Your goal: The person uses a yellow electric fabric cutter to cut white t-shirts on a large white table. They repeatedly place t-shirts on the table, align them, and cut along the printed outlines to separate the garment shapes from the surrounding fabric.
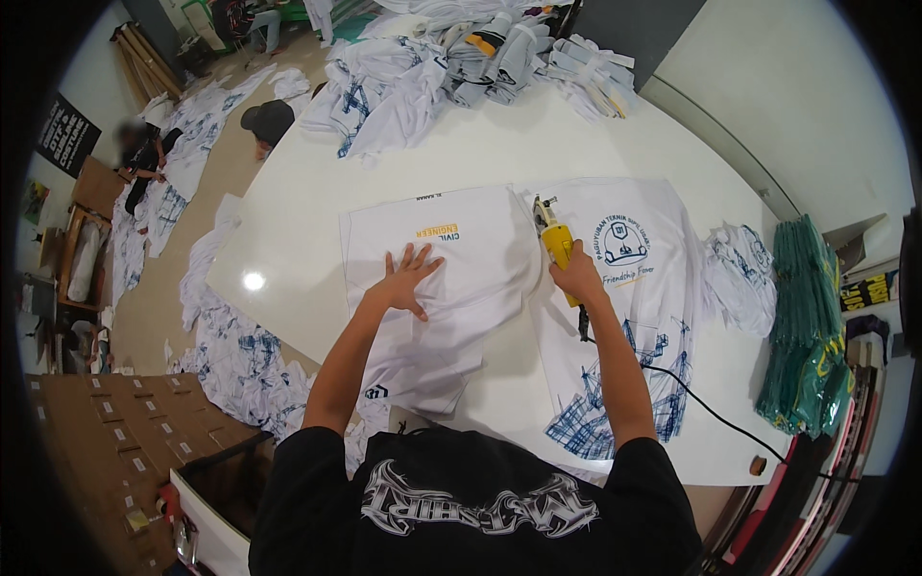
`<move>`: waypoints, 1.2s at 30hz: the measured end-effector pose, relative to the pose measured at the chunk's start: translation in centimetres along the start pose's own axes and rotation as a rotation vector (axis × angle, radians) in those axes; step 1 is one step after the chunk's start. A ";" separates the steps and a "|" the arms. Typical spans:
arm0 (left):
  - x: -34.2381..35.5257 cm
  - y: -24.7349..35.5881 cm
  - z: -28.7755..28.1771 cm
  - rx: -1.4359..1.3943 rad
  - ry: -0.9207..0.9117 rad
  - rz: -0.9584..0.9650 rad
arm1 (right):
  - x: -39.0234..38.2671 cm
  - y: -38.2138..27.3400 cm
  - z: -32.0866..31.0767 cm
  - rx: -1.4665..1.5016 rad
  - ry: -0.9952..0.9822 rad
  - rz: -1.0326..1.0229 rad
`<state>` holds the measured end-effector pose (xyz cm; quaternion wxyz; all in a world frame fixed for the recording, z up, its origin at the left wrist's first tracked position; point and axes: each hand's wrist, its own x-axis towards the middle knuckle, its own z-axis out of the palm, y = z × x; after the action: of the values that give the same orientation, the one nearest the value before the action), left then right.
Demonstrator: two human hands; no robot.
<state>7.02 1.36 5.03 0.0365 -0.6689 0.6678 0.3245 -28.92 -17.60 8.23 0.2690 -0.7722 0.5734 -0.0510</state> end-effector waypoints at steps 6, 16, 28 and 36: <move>-0.2 0.7 -0.7 -0.040 0.001 -0.029 | 2.5 -0.4 -0.7 0.001 -0.046 -0.032; -0.6 1.0 -0.7 -0.043 -0.028 -0.056 | 6.6 -2.0 -0.8 0.036 -0.077 -0.096; 5.9 -14.1 -3.3 0.163 0.304 -0.307 | 7.2 -0.5 -2.7 0.562 0.065 0.137; 18.4 -5.5 -3.4 0.347 0.761 -0.461 | -17.8 6.6 -8.4 0.998 0.487 0.420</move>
<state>11.46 -15.67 -3.32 -0.0287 -0.8549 0.5123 -0.0762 -43.85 -5.68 16.30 0.4647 -0.3886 0.6657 -0.4358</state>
